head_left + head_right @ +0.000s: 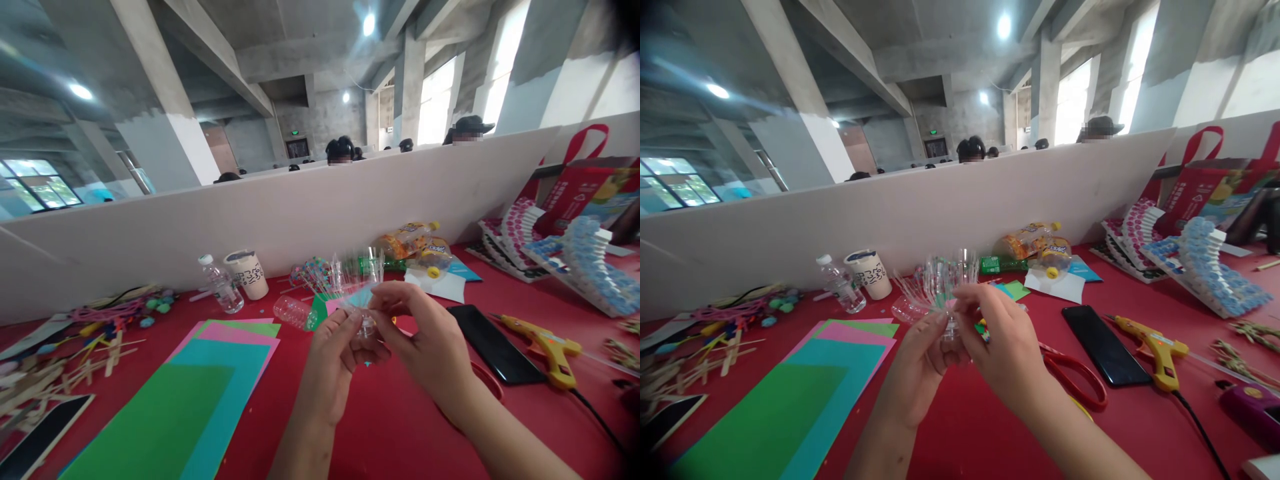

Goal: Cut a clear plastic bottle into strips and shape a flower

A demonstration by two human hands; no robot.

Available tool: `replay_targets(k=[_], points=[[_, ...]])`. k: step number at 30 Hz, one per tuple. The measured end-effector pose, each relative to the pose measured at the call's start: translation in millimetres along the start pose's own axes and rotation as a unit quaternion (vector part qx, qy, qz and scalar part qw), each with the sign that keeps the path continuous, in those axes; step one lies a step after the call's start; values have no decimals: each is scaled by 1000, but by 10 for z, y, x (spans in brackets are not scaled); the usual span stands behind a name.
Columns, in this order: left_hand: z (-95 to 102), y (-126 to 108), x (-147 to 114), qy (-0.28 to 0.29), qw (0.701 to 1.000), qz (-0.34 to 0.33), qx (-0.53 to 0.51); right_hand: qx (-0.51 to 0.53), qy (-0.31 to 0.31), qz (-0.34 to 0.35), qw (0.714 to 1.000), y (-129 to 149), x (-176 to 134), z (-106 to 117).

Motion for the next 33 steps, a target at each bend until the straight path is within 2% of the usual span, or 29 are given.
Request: replay_targets(k=[5,9,12,16,23,30,33], points=[[28,-20,9,-4,1000,-3,-26,-4,-14,11,1000,28,-21,-29],[-6,-67,-23,1,999,-13,33,62,-15,-44,997,-74,-26,-9],[-12,-89,-46,1,998,-22,63,99,-17,-58,993,-88,-17,35],[-17,-83,-51,8,997,-23,77,88,-15,-42,995,-40,-14,67],[-46,-92,-29,32,998,-21,47,80,5,-20,997,2,-25,-7],[70,-139,-11,-18,993,-34,110,63,8,22,998,112,-15,22],[53,-113,-15,-13,992,-36,121,62,8,25,998,129,-24,47]])
Point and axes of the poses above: each hand's wrist, its own x-axis towards the middle knuckle, its own z-axis out of the back of the hand, y = z × x, the point moved 9 cm from there along x, towards the middle knuckle, and after that the axes turned 12 degrees about z, right-handed, at the moved point
